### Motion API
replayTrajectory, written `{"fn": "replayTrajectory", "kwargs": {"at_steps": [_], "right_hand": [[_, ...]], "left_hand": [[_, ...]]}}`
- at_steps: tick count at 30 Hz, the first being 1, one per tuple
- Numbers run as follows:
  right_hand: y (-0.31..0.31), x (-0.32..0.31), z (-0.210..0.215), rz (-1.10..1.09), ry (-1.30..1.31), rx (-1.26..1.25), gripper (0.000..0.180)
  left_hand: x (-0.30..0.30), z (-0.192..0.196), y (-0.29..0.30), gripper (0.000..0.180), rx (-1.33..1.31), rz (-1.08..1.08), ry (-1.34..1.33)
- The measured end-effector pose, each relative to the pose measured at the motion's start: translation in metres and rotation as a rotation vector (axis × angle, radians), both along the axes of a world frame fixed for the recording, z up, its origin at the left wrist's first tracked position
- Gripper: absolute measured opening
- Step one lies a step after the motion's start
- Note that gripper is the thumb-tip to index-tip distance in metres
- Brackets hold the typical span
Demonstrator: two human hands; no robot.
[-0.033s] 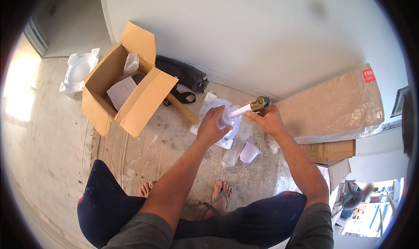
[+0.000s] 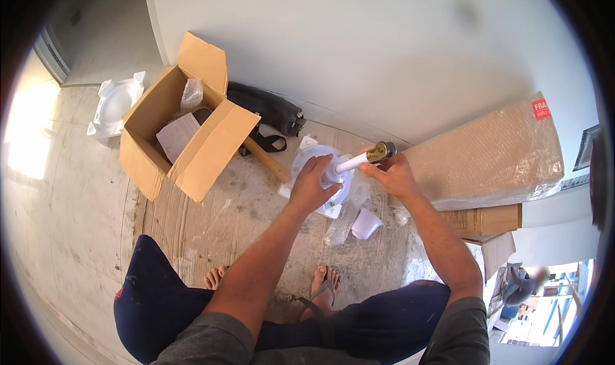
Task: The person assembles a white plastic light fixture by hand. They connect a brass socket to a white plastic stem, attach a white plastic shade, and secure the components together.
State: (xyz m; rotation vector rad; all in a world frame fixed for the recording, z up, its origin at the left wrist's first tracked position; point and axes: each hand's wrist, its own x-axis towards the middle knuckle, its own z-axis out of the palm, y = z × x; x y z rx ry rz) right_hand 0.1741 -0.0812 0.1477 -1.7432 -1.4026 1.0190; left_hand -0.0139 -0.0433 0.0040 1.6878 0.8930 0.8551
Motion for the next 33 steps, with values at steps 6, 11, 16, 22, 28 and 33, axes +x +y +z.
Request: {"fn": "replayTrajectory", "kwargs": {"at_steps": [6,11,16,22,28,33], "right_hand": [[0.006,-0.003,0.006,-0.006,0.008,0.012,0.029],[0.005,-0.004,0.007,-0.016,-0.002,0.01,0.026],[0.002,-0.005,0.007,-0.022,0.001,0.028,0.025],[0.002,0.002,0.007,0.002,0.053,0.015,0.037],[0.0,0.004,0.013,0.046,-0.114,-0.055,0.043],[-0.01,0.041,-0.02,0.024,-0.282,-0.173,0.042]], "left_hand": [[0.015,-0.012,0.009,0.052,0.12,0.055,0.002],[0.02,-0.018,0.006,0.047,0.069,0.091,-0.063],[0.02,-0.015,0.004,0.047,0.037,0.09,-0.079],[0.019,-0.014,0.009,0.048,0.046,0.062,-0.066],[0.017,-0.015,0.009,0.052,0.089,0.062,-0.057],[0.015,-0.014,0.007,0.071,0.015,0.014,-0.025]]}}
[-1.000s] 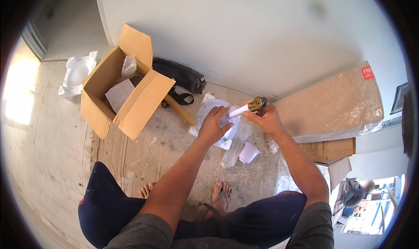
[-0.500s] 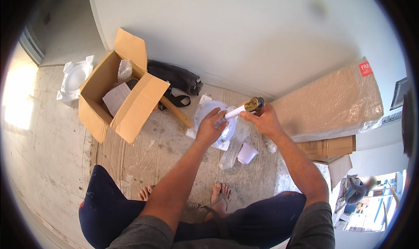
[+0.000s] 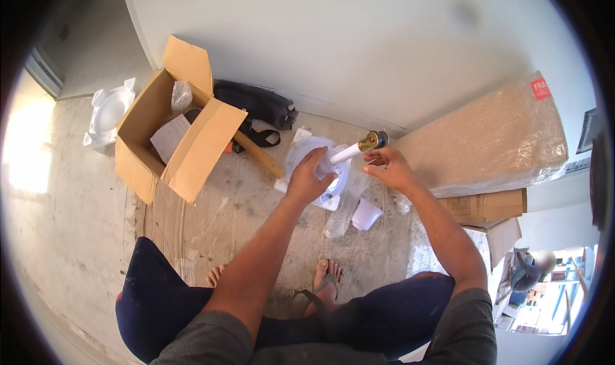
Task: The person assembles a white plastic light fixture by hand. They connect a brass socket to a white plastic stem, attach a white plastic shade, and secure the components together.
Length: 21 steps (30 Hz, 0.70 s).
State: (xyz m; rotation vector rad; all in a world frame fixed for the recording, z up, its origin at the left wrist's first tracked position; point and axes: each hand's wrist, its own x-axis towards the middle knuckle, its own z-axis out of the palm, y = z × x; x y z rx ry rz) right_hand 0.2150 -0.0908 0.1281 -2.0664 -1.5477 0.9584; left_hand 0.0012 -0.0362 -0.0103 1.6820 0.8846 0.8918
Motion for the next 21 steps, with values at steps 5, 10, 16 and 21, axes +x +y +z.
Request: {"fn": "replayTrajectory", "kwargs": {"at_steps": [5,10,16,21], "right_hand": [[-0.006,0.006,-0.012,0.036,0.011,-0.038,0.042],[-0.001,0.002,-0.011,0.066,-0.013,-0.036,0.041],[-0.006,0.022,-0.02,0.126,-0.124,-0.081,0.04],[-0.026,0.074,-0.046,0.265,-0.309,-0.076,0.039]], "left_hand": [[-0.007,-0.002,-0.002,0.089,-0.031,0.006,0.133],[-0.009,-0.002,-0.003,0.092,-0.052,0.008,0.163],[-0.006,-0.001,-0.007,0.092,-0.051,0.003,0.147],[-0.001,-0.011,-0.004,0.085,0.088,0.022,-0.002]]}}
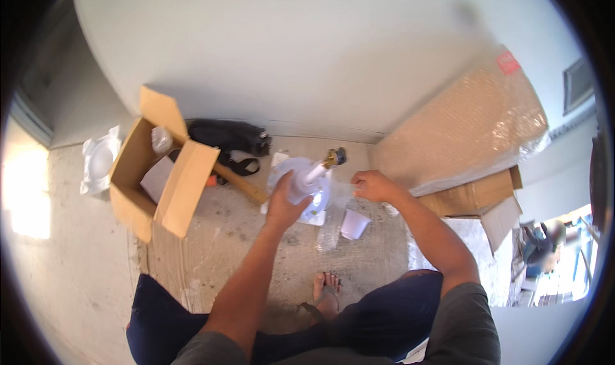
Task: The person assembles a white plastic light fixture by hand. They connect a brass socket to a white plastic stem, attach a white plastic shade, and secure the components together.
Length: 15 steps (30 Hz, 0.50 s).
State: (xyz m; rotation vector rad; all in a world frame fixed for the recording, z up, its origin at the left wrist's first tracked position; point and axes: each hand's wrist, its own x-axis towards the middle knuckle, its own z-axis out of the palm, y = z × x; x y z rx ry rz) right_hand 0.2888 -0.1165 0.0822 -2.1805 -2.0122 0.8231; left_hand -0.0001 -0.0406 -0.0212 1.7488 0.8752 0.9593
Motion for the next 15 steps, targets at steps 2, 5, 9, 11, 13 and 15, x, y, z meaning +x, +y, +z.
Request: {"fn": "replayTrajectory", "kwargs": {"at_steps": [2,5,9,11,13,15], "right_hand": [[0.003,-0.004,0.02,-0.051,-0.102,-0.04,0.038],[-0.017,0.02,-0.002,-0.098,-0.113,-0.117,0.037],[-0.011,0.023,-0.008,-0.143,-0.077,-0.126,0.033],[-0.006,0.025,-0.007,-0.123,-0.112,-0.093,0.034],[-0.006,0.026,0.003,-0.134,-0.108,-0.122,0.035],[-0.006,0.022,0.014,-0.15,-0.118,-0.098,0.034]], "left_hand": [[-0.009,0.002,0.009,0.071,0.003,0.057,-0.119],[-0.005,0.018,0.005,0.047,0.028,0.099,-0.132],[-0.024,0.029,0.031,0.029,-0.031,0.161,-0.143],[-0.036,0.065,0.054,0.024,0.083,0.138,-0.181],[-0.047,0.134,0.069,0.029,0.049,0.01,-0.127],[-0.058,0.194,0.088,0.033,0.117,0.003,-0.08]]}}
